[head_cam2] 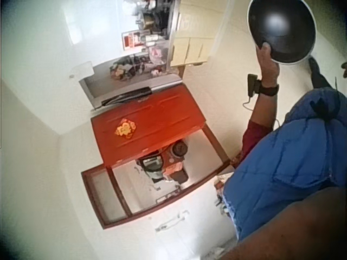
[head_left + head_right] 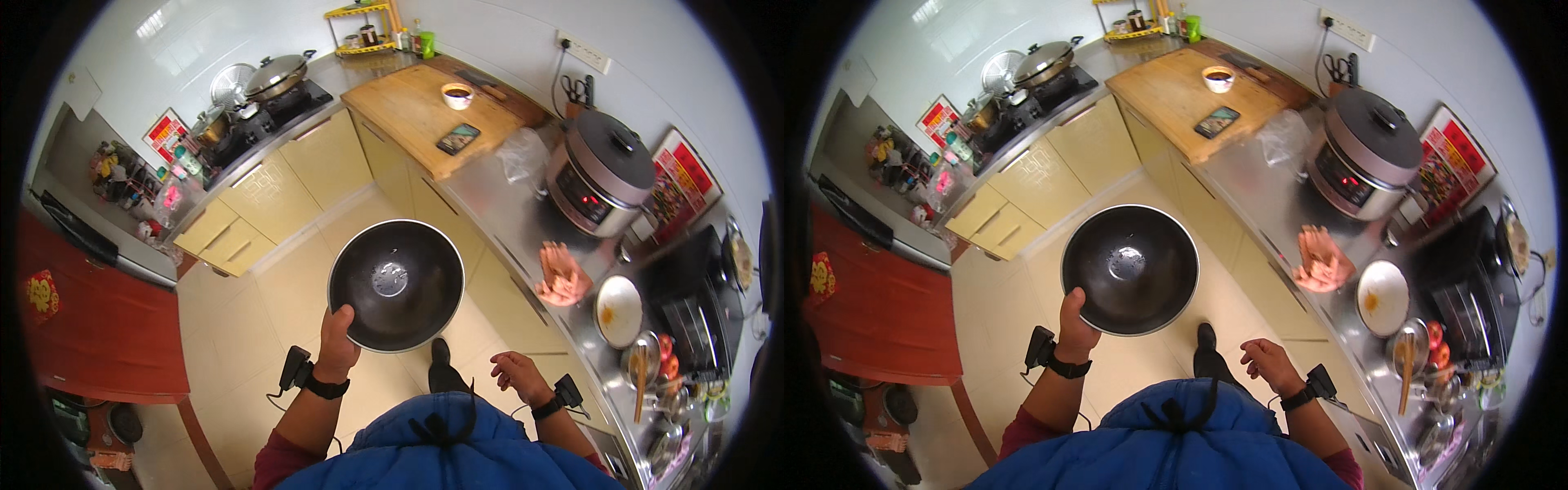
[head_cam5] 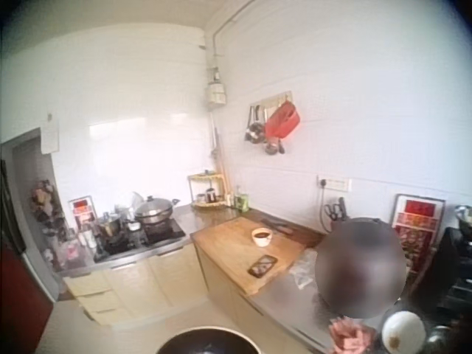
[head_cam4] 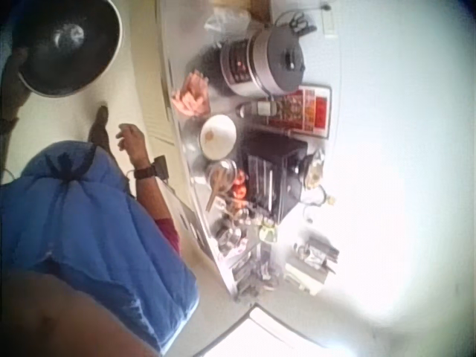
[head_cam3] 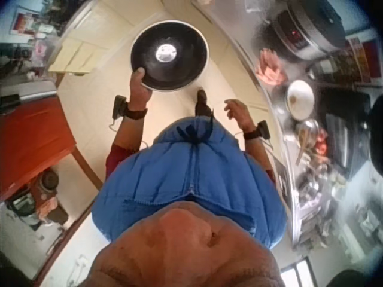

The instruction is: The person walks into the kitchen, picks up a bowl and chopsticks, then scoops cooked noodles from a pot into the bowl using a ladle. The person places the filled bowl on the counter and sets the ladle down.

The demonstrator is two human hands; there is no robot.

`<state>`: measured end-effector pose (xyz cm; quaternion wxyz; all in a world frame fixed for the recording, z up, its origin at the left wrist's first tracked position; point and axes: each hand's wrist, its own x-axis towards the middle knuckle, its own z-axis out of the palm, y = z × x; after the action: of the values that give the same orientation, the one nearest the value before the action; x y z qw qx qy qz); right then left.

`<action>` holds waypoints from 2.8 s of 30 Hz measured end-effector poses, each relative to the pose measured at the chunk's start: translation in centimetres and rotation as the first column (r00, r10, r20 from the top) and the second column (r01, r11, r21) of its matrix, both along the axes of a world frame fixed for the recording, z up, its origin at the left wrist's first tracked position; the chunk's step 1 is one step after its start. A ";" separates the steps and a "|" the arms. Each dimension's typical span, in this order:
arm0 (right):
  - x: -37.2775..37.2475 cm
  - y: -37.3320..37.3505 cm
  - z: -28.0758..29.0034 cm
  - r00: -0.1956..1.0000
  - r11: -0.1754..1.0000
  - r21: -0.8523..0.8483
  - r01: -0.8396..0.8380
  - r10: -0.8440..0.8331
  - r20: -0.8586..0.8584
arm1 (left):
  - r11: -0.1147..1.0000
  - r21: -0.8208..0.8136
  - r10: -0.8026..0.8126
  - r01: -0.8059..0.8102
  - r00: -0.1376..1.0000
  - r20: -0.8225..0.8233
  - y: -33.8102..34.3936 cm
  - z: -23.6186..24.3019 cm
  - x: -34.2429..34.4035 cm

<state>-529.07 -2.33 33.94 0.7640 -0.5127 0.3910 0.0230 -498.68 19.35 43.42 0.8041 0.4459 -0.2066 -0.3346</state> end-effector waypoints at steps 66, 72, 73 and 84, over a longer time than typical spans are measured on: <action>81.0 -20.8 3.2 0.690 0.689 -0.081 0.720 -0.698 0.194 | 0.438 0.578 -0.128 -0.688 0.589 0.798 -29.6 8.6 119.1; 81.3 -20.9 5.2 0.641 0.660 0.099 0.745 -0.749 0.172 | 0.415 0.537 -0.384 -0.735 0.393 0.835 -29.5 8.9 122.8; 81.3 -20.9 5.5 0.641 0.658 0.090 0.748 -0.751 0.158 | 0.409 0.556 -0.412 -0.723 0.398 0.820 -29.4 9.4 122.8; 80.5 -21.2 3.9 0.615 0.627 0.073 0.775 -0.776 0.135 | 0.396 0.537 -0.517 -0.745 0.302 0.801 -29.7 11.0 121.9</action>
<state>-448.60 -23.55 37.80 0.7286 -0.2909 0.5138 -0.3472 -376.78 -10.33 54.43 0.1516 0.9167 -0.3689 0.0244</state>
